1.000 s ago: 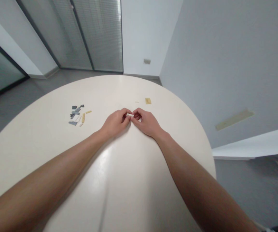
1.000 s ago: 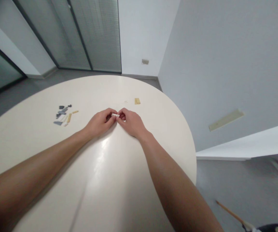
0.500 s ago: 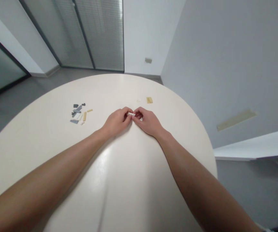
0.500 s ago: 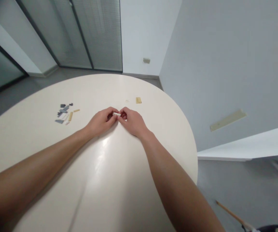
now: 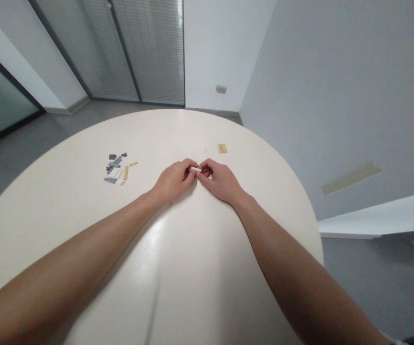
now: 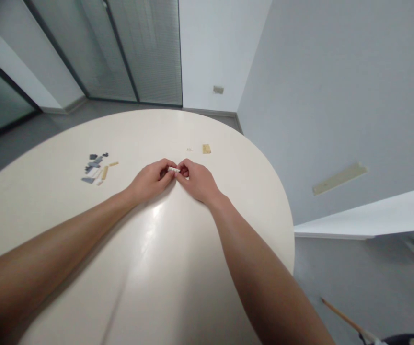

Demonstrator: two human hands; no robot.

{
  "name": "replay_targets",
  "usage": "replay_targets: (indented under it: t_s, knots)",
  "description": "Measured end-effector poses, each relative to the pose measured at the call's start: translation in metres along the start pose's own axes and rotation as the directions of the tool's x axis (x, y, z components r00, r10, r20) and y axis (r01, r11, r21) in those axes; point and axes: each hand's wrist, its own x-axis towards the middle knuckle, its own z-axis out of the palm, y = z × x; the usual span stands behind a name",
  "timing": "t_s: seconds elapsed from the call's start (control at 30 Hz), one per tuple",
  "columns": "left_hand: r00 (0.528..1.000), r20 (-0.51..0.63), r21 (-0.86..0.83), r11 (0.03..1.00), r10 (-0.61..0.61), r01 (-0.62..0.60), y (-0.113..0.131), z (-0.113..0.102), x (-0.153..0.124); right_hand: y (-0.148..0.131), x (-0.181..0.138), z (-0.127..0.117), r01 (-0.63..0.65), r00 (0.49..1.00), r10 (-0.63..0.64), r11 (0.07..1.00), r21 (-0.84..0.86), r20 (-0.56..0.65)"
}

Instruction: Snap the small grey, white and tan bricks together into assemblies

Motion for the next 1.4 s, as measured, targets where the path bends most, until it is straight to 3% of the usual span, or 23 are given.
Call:
replay_targets:
  t_s: [1.4]
  knots:
    - [1.000, -0.001, 0.003, 1.000, 0.013, -0.013, -0.0019, 0.0013, 0.0004, 0.0000, 0.0005, 0.0001, 0.013, 1.000, -0.013, 1.000, -0.010, 0.002]
